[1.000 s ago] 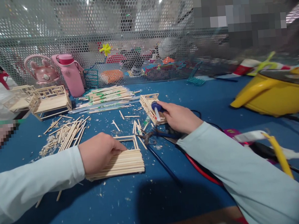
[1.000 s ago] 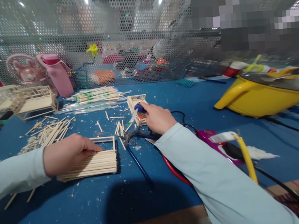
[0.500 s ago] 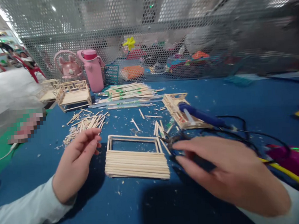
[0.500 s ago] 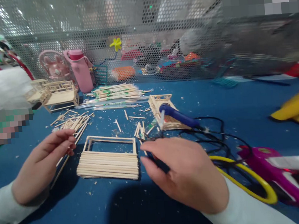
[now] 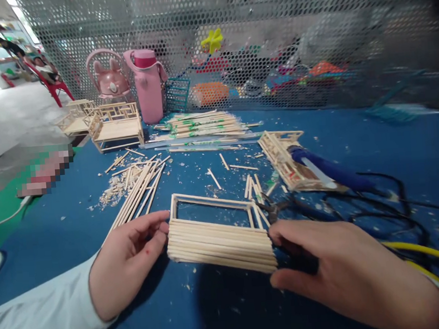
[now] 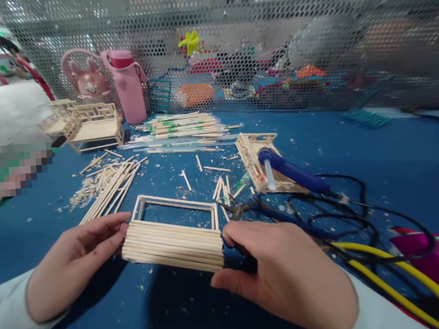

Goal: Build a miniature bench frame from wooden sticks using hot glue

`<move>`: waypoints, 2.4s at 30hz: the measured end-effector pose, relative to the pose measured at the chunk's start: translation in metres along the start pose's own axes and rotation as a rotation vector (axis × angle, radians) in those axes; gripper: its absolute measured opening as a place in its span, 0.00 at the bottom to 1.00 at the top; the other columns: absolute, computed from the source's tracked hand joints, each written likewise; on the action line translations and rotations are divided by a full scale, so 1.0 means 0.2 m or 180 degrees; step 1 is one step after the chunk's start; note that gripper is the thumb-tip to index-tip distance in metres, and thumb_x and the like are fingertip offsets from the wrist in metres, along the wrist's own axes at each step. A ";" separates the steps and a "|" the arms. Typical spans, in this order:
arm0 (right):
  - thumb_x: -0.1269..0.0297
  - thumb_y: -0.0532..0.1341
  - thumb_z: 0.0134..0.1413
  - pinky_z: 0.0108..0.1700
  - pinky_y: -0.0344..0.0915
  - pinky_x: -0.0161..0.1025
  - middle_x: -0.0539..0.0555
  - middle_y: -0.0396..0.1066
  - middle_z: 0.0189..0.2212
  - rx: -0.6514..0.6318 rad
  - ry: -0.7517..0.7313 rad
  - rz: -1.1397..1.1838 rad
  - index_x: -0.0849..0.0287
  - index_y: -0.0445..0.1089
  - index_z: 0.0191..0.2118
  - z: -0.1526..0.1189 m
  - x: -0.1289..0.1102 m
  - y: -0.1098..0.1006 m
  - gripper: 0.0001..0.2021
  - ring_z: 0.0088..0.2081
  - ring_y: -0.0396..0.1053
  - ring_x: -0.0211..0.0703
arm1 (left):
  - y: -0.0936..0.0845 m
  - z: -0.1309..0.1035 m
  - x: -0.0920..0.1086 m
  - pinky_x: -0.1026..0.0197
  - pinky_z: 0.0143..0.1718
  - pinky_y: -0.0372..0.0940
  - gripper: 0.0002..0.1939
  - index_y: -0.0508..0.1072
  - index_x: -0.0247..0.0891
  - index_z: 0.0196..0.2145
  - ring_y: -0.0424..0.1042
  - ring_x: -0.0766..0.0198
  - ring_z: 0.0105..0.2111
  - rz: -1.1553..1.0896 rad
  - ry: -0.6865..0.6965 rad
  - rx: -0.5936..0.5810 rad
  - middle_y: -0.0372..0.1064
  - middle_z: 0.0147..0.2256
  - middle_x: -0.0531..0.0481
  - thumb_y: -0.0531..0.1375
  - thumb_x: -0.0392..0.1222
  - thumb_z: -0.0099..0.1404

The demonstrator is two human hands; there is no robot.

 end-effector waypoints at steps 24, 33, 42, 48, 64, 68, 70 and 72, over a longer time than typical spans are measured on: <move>0.45 0.50 0.51 0.23 0.44 0.34 0.48 0.65 0.21 -0.0409 0.0282 0.0141 0.57 0.60 0.27 -0.02 0.01 0.07 0.19 0.21 0.59 0.36 | 0.21 -0.17 0.26 0.41 0.59 0.31 0.14 0.67 0.42 0.47 0.64 0.58 0.50 0.3511 0.3180 0.0066 0.68 0.48 0.50 0.53 0.39 0.62; 0.45 0.58 0.42 0.30 0.56 0.37 0.56 0.67 0.30 0.0513 0.0289 -0.0202 0.60 0.66 0.31 -0.01 -0.04 -0.07 0.20 0.32 0.63 0.45 | 0.20 -0.17 0.29 0.43 0.58 0.36 0.12 0.71 0.42 0.42 0.62 0.58 0.50 0.3032 0.2977 0.0422 0.70 0.45 0.53 0.51 0.40 0.64; 0.51 0.60 0.43 0.40 0.61 0.46 0.62 0.66 0.39 0.0665 -0.0156 -0.0133 0.63 0.66 0.45 0.00 -0.11 -0.03 0.25 0.40 0.63 0.51 | 0.09 -0.23 0.32 0.49 0.51 0.55 0.13 0.67 0.42 0.42 0.64 0.62 0.39 0.2356 0.2989 0.0612 0.65 0.33 0.50 0.57 0.34 0.58; 0.49 0.57 0.46 0.49 0.55 0.57 0.64 0.60 0.52 0.0714 -0.0343 -0.0418 0.61 0.64 0.50 0.00 -0.11 -0.01 0.27 0.52 0.55 0.60 | 0.01 -0.10 0.25 0.41 0.53 0.48 0.26 0.63 0.39 0.50 0.51 0.46 0.54 0.2992 0.2164 0.0850 0.55 0.53 0.41 0.59 0.50 0.54; 0.53 0.56 0.48 0.52 0.50 0.64 0.61 0.50 0.59 0.0610 -0.0245 -0.0272 0.56 0.66 0.48 -0.01 -0.11 0.02 0.22 0.58 0.46 0.64 | 0.05 -0.08 0.24 0.37 0.54 0.43 0.14 0.71 0.42 0.41 0.39 0.44 0.59 0.3163 0.1941 0.0651 0.39 0.62 0.47 0.56 0.47 0.57; 0.52 0.57 0.48 0.52 0.49 0.65 0.61 0.50 0.59 0.0652 -0.0235 -0.0244 0.55 0.66 0.49 -0.01 -0.10 0.02 0.22 0.58 0.46 0.65 | 0.05 -0.09 0.24 0.36 0.54 0.42 0.14 0.70 0.42 0.42 0.40 0.44 0.59 0.3170 0.1985 0.0621 0.40 0.62 0.47 0.56 0.46 0.58; 0.52 0.57 0.48 0.51 0.50 0.65 0.61 0.50 0.59 0.0668 -0.0231 -0.0269 0.55 0.66 0.48 -0.01 -0.10 0.02 0.22 0.58 0.46 0.65 | 0.05 -0.09 0.24 0.36 0.54 0.42 0.14 0.70 0.42 0.42 0.39 0.44 0.59 0.3169 0.1989 0.0635 0.40 0.62 0.47 0.56 0.47 0.58; 0.50 0.57 0.48 0.51 0.51 0.65 0.61 0.50 0.59 0.0681 -0.0225 -0.0297 0.54 0.67 0.48 -0.01 -0.09 0.02 0.22 0.58 0.47 0.65 | 0.05 -0.09 0.23 0.36 0.54 0.42 0.14 0.70 0.43 0.42 0.39 0.44 0.59 0.3154 0.2007 0.0680 0.39 0.62 0.47 0.57 0.47 0.58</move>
Point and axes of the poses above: each hand's wrist, its own z-axis towards the middle knuckle, its own y-axis out of the palm, x = y × z, the point moved 8 cm from there along z, towards the middle knuckle
